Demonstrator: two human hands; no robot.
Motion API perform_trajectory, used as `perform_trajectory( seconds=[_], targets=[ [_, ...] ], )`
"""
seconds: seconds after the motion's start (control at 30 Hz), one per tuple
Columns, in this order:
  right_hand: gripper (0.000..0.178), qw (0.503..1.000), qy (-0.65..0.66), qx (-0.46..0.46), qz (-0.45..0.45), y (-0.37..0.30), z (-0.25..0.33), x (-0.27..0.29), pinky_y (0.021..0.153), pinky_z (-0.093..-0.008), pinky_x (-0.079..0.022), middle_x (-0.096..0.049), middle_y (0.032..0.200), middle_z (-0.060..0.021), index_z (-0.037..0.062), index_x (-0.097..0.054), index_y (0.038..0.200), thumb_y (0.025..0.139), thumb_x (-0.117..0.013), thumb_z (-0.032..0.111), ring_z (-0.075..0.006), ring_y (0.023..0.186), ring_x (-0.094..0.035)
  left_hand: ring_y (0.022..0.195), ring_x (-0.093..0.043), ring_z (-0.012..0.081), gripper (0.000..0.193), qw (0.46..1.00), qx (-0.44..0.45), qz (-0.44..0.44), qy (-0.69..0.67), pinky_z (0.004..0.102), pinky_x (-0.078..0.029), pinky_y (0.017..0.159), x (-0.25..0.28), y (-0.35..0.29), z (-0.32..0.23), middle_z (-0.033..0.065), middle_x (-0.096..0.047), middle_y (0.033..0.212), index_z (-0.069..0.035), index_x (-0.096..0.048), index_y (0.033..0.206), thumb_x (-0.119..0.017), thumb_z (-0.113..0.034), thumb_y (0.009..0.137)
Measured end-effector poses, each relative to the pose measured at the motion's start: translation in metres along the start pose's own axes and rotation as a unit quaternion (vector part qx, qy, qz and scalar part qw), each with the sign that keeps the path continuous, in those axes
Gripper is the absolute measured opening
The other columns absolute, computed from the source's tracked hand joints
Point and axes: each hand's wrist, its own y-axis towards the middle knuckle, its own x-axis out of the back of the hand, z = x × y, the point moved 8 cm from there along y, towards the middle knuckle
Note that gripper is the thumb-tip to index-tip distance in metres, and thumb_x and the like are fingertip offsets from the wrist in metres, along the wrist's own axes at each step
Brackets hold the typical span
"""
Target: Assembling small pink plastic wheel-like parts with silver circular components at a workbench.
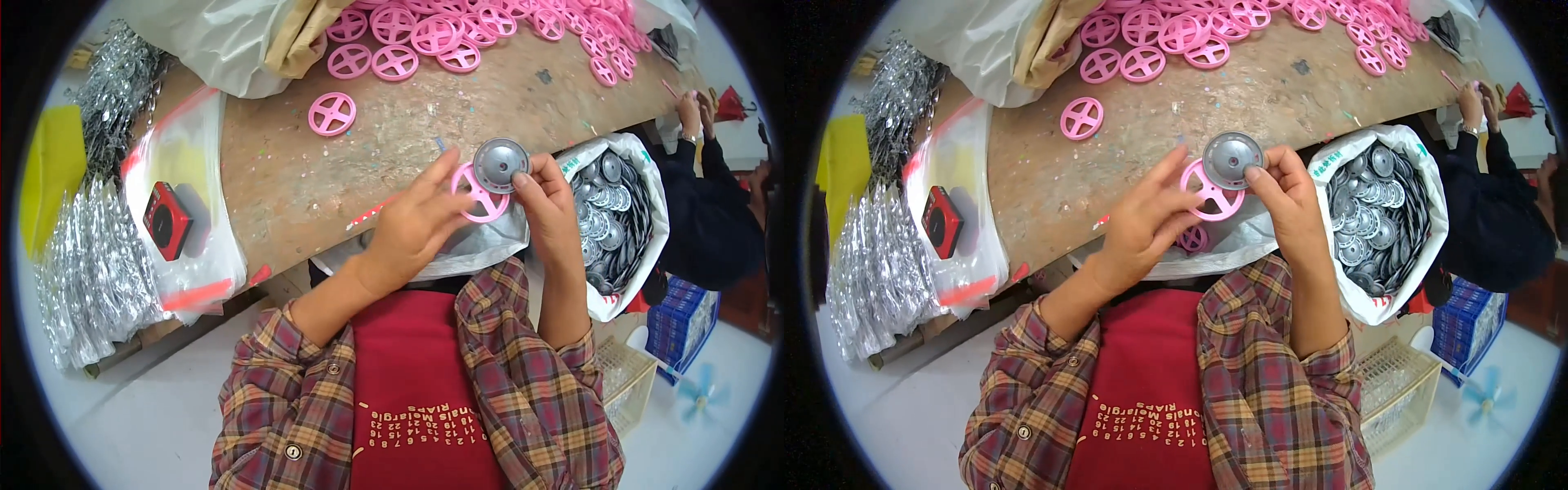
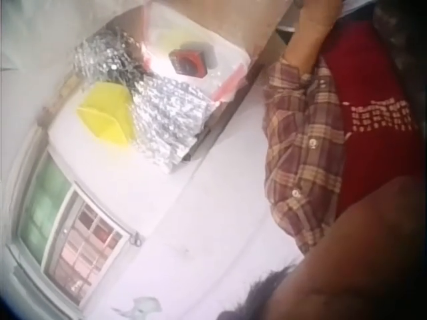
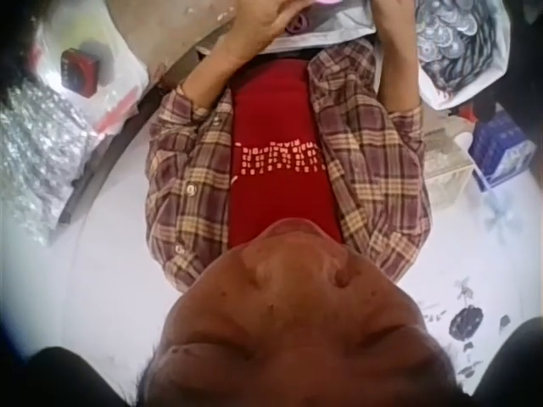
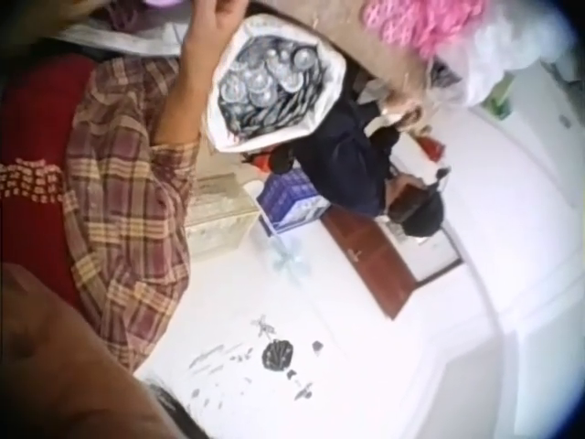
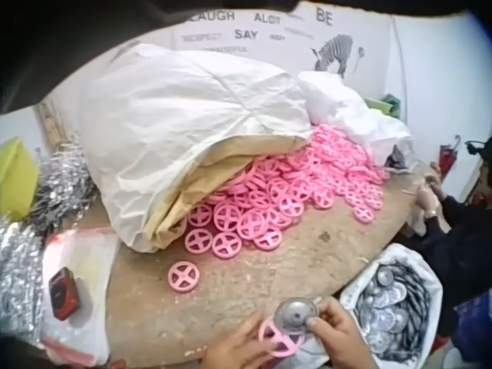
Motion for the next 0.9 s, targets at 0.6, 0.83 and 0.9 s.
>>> perform_trajectory(
  seconds=[0.6, 0.83, 0.9],
  targets=[
    [0.051, 0.939, -0.31, 0.146, -0.041, -0.02, 0.024, -0.027, 0.078, -0.0246, -0.044, -0.059, 0.094, -0.0035, 0.0039, -0.051, 0.131, 0.082, -0.063, -0.001, -0.0118, 0.087, -0.055, 0.102, -0.059, 0.0133, 0.038, 0.748, 0.401, -0.127, -0.514, 0.026, -0.052, 0.082, -0.029, -0.027, 0.062, 0.0079, -0.059, 0.116, -0.001, -0.049, 0.127, -0.058, -0.008, 0.09],
    [0.038, 0.89, -0.398, 0.218, -0.03, -0.027, 0.012, -0.042, 0.074, -0.0242, -0.045, -0.06, 0.097, -0.0067, 0.0031, -0.058, 0.125, 0.087, -0.06, 0.003, -0.0142, 0.084, -0.057, 0.093, -0.059, 0.0086, 0.034, 0.826, 0.339, -0.101, -0.439, 0.0227, -0.049, 0.078, -0.028, -0.031, 0.055, 0.0054, -0.063, 0.107, 0.001, -0.052, 0.125, -0.056, -0.011, 0.093],
    [0.035, 0.925, -0.332, 0.183, -0.001, -0.026, 0.007, -0.041, 0.073, -0.0236, -0.045, -0.06, 0.098, -0.0058, 0.0023, -0.058, 0.123, 0.089, -0.059, 0.005, -0.0131, 0.083, -0.057, 0.092, -0.059, 0.0085, 0.033, 0.848, 0.318, -0.093, -0.414, 0.0225, -0.049, 0.078, -0.028, -0.033, 0.055, 0.0052, -0.064, 0.105, 0.002, -0.053, 0.123, -0.055, -0.011, 0.093]
  ],
)
